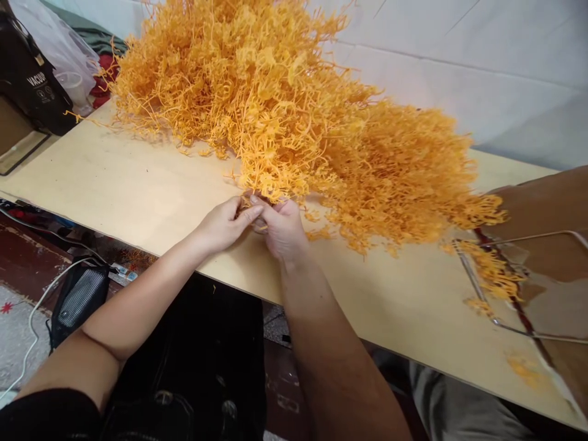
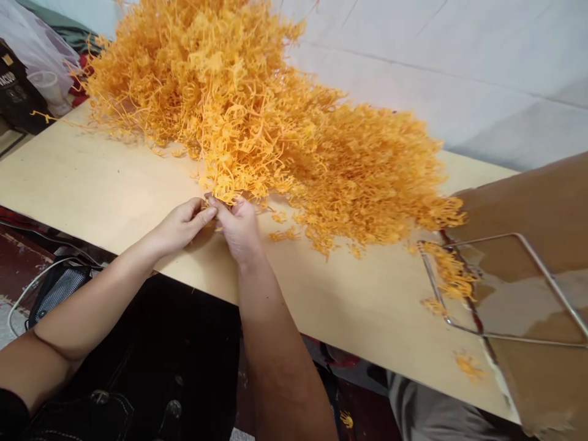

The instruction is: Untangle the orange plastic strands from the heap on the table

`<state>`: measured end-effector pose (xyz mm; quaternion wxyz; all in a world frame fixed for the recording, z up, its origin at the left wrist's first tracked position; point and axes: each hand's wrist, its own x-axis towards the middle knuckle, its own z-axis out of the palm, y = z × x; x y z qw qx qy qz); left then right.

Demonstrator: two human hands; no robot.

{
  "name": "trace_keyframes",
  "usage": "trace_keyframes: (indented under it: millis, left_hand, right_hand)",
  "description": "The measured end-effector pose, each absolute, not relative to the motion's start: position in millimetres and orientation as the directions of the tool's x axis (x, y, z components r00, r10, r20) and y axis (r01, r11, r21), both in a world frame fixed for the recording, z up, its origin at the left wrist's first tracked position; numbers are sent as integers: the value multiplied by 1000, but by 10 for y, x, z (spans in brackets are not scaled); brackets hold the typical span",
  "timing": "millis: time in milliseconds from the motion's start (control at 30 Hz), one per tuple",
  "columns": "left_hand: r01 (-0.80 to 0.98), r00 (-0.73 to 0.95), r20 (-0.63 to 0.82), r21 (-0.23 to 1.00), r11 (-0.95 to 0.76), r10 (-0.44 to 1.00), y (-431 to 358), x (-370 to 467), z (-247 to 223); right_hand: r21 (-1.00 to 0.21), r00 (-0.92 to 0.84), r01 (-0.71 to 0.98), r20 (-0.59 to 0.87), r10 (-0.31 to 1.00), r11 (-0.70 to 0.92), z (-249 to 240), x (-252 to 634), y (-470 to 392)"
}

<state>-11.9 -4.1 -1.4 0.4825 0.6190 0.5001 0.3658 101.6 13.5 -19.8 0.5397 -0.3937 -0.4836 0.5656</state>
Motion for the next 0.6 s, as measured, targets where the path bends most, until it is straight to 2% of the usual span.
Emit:
trace_keyframes:
  millis: [233,400,533,600]
  left_hand:
    - [367,289,6,923,-116,957,-36,-124,-83]
    - [451,378,12,871,-195,926,-55,-139,-74]
    - [484,392,-5,852,-201,920,-122,-185,-8]
    - [429,524,-35,874,-228,851,-266,-209,80]
  right_hand:
    - [-952,-148,-289,-56,987,-98,-153,1037,94]
    - [-956,19,-277,-109,994,-99,-210,980,91]
    - [-965,57,-253,-81,995,-64,-263,957,147]
    - [-949,92,-304,-119,989,-86,-276,995,216]
